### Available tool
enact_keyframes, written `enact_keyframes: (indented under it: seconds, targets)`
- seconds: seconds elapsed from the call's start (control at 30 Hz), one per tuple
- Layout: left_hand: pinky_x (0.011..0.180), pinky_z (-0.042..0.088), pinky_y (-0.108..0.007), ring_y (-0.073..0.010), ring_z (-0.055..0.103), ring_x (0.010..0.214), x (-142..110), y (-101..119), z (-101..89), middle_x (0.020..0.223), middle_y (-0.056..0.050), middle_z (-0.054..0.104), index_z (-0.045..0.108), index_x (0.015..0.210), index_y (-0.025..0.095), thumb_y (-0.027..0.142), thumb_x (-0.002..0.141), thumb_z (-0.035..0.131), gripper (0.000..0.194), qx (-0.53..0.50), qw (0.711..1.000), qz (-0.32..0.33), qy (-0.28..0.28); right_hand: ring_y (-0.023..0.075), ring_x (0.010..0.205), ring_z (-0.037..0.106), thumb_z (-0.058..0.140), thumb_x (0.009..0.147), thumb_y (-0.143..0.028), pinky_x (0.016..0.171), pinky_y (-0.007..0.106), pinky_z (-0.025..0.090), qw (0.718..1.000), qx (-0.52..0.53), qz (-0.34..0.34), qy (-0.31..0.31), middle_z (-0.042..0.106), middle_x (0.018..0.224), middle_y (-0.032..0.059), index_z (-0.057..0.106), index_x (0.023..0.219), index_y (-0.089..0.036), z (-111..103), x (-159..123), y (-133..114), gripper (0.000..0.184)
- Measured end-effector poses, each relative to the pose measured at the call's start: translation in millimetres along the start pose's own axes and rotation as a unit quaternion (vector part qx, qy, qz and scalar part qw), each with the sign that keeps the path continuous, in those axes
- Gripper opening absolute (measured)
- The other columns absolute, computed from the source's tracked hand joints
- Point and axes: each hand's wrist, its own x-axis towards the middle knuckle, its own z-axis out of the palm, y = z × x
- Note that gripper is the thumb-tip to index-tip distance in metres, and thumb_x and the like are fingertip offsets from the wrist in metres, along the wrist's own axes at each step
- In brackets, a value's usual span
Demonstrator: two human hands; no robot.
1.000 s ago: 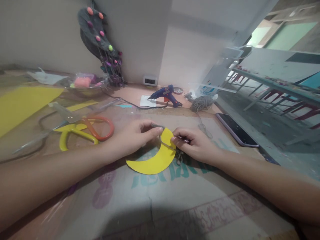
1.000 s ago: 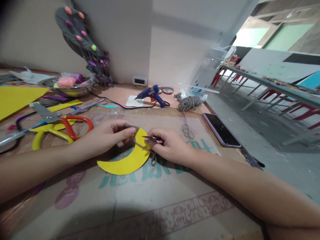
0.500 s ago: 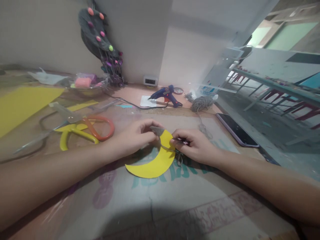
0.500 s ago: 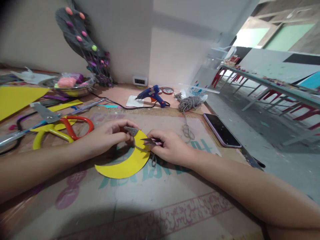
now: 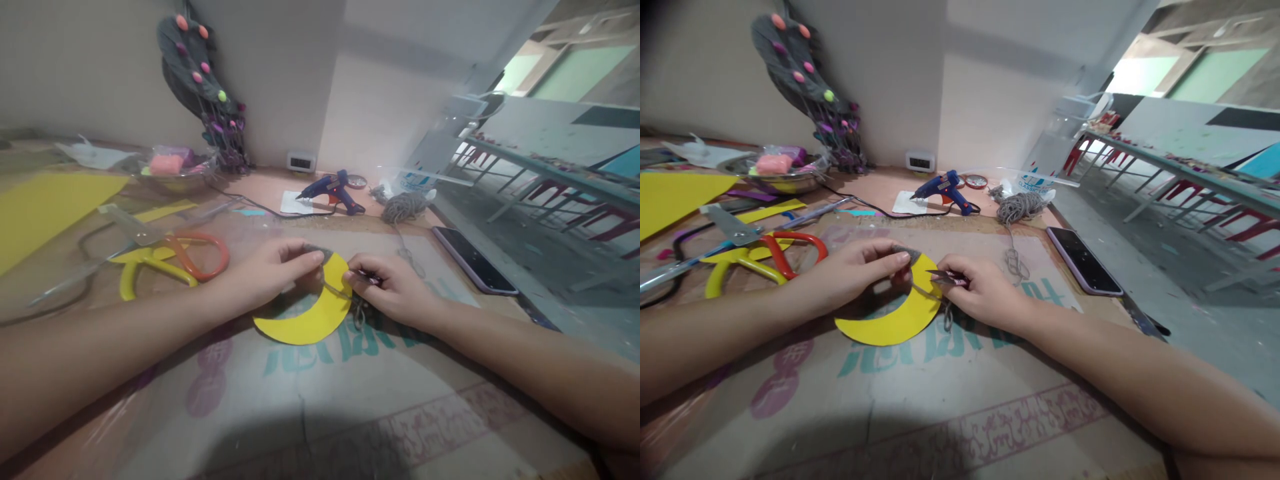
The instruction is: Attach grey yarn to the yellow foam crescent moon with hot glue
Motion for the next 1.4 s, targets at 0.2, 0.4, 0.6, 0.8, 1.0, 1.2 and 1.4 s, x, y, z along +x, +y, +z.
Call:
enact_keyframes:
  seconds: [0.2,0.4,0.6,0.8,1.0,1.2,1.4]
  targets:
    - [0.053,0.036,-0.021,-0.0079,0.047,0.057,-5.6,2.1,0.9,0.063,0.003,0.055,0.057,0.068,0.016,0.038,0.093,0.045,0.035,0.066,0.996,0.054,0.02,0.0122,0.064,0.05,0.052,0.09,-0.034,0.059,0.023,0.039,0.997,-0.02,-0.068,0.0,0.058,0.076,0.0015,0.057,0.091,-0.015,-3.1,-0.7,3.7,0.02]
    - [0.057,0.036,-0.022,-0.0094,0.047,0.062,-7.9,1.1,2.0,0.065,0.003,0.052,0.054,0.069,0.016,0.042,0.094,0.042,0.038,0.125,0.991,0.044,-0.005,0.0177,0.073,0.054,0.035,0.099,-0.038,0.067,0.03,0.039,0.977,-0.168,-0.122,0.045,0.062,0.084,0.0081,0.059,0.107,-0.011,-8.0,-1.8,7.2,0.037]
    - [0.059,0.036,-0.023,-0.0114,0.049,0.064,-8.5,1.8,2.7,0.067,0.003,0.054,0.054,0.069,0.017,0.042,0.094,0.041,0.037,0.172,0.984,0.05,-0.011,0.0177,0.066,0.051,0.029,0.1,-0.043,0.063,0.03,0.035,0.96,-0.242,-0.133,0.041,0.06,0.075,0.0072,0.063,0.103,-0.01,-6.0,-0.1,6.8,0.047]
    - [0.059,0.035,-0.024,-0.0127,0.048,0.064,-8.7,4.3,2.1,0.066,0.002,0.052,0.052,0.067,0.017,0.042,0.093,0.039,0.038,0.198,0.979,0.046,-0.011,0.0185,0.069,0.052,0.03,0.1,-0.043,0.063,0.029,0.035,0.953,-0.266,-0.14,0.034,0.062,0.077,0.0086,0.064,0.104,-0.01,-5.7,0.7,5.2,0.047]
    - [0.059,0.036,-0.024,-0.0126,0.048,0.064,-8.5,2.8,1.7,0.066,0.002,0.052,0.051,0.068,0.018,0.043,0.093,0.039,0.038,0.193,0.98,0.045,-0.013,0.0187,0.069,0.053,0.029,0.1,-0.043,0.063,0.029,0.035,0.951,-0.27,-0.149,0.032,0.063,0.077,0.0088,0.064,0.104,-0.01,-5.9,1.3,4.0,0.048]
    - [0.058,0.035,-0.024,-0.0122,0.047,0.064,-9.2,4.8,2.8,0.066,0.003,0.05,0.051,0.069,0.017,0.042,0.094,0.038,0.038,0.19,0.981,0.037,-0.024,0.0186,0.07,0.055,0.032,0.1,-0.042,0.062,0.029,0.033,0.949,-0.272,-0.156,0.041,0.065,0.076,0.0082,0.065,0.101,-0.011,-5.0,1.9,5.8,0.046]
    - [0.059,0.036,-0.023,-0.012,0.048,0.064,-8.4,4.4,2.7,0.067,0.002,0.051,0.052,0.068,0.017,0.04,0.094,0.039,0.037,0.187,0.981,0.047,-0.028,0.0185,0.074,0.058,0.032,0.1,-0.042,0.066,0.029,0.038,0.967,-0.214,-0.135,0.041,0.068,0.081,0.0082,0.064,0.101,-0.013,-5.7,1.4,9.4,0.043]
